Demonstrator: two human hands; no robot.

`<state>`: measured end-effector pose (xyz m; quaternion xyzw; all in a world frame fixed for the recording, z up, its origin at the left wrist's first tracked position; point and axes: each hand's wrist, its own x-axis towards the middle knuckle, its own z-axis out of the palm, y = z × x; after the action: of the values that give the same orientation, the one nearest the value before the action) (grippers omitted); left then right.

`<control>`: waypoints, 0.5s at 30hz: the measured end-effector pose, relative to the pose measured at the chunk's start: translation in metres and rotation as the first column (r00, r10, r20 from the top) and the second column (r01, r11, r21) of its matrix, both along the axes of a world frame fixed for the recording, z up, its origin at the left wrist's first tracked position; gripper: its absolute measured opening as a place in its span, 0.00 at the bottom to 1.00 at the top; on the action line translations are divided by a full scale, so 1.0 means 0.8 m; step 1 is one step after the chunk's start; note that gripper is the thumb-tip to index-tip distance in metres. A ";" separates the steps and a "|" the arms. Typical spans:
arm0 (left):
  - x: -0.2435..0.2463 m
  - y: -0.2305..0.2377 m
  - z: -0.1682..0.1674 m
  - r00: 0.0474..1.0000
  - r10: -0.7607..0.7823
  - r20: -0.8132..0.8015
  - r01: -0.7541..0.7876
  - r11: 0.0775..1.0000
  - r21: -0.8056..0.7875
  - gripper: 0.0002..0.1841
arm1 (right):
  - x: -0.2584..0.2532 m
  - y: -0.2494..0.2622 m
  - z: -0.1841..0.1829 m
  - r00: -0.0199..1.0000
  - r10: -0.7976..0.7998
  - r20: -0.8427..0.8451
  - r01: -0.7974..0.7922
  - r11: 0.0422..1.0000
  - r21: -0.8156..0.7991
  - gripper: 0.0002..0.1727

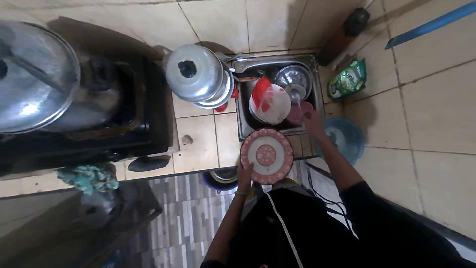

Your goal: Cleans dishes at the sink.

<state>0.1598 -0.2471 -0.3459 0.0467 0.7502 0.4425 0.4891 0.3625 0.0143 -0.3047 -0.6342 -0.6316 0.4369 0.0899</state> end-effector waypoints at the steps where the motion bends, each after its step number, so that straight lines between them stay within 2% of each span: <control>1: -0.003 -0.003 0.008 1.000 0.010 0.000 -0.010 1.000 -0.005 0.30 | -0.001 0.018 -0.010 0.999 -0.019 0.043 0.019 1.000 -0.006 0.20; 3: -0.007 -0.006 0.027 0.999 0.038 0.009 -0.038 0.999 0.019 0.32 | -0.004 0.041 -0.022 0.993 0.015 0.116 -0.011 0.999 -0.034 0.20; 6: -0.011 -0.008 0.051 0.997 0.070 0.024 -0.072 0.995 0.074 0.41 | -0.011 0.055 -0.049 0.983 0.084 0.164 -0.075 0.995 -0.059 0.21; 9: -0.012 0.010 0.070 0.997 0.078 -0.006 -0.077 0.991 0.110 0.36 | -0.015 0.054 -0.042 0.981 0.102 0.165 -0.092 0.994 -0.066 0.25; 11: -0.015 0.031 0.080 0.998 0.057 -0.011 -0.055 0.988 0.143 0.31 | -0.016 0.053 0.004 0.986 0.091 0.141 -0.090 0.996 -0.010 0.25; 12: -0.015 0.044 0.085 0.999 0.052 -0.013 -0.049 0.985 0.165 0.28 | -0.012 0.055 0.035 0.990 0.086 0.109 -0.096 0.991 0.091 0.24; 13: -0.015 0.059 0.090 0.999 0.047 -0.010 -0.044 0.983 0.181 0.26 | -0.003 0.060 0.070 0.992 0.092 0.082 -0.109 0.964 0.242 0.25; 15: -0.015 0.090 0.096 1.000 0.024 -0.011 -0.021 0.977 0.210 0.25 | 0.022 0.070 0.165 0.995 0.076 0.062 -0.098 0.817 0.568 0.25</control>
<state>0.1475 -0.1747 -0.2688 0.0927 0.7031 0.5245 0.4712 0.3804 0.0700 -0.1724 -0.5567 -0.7630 0.2202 0.2436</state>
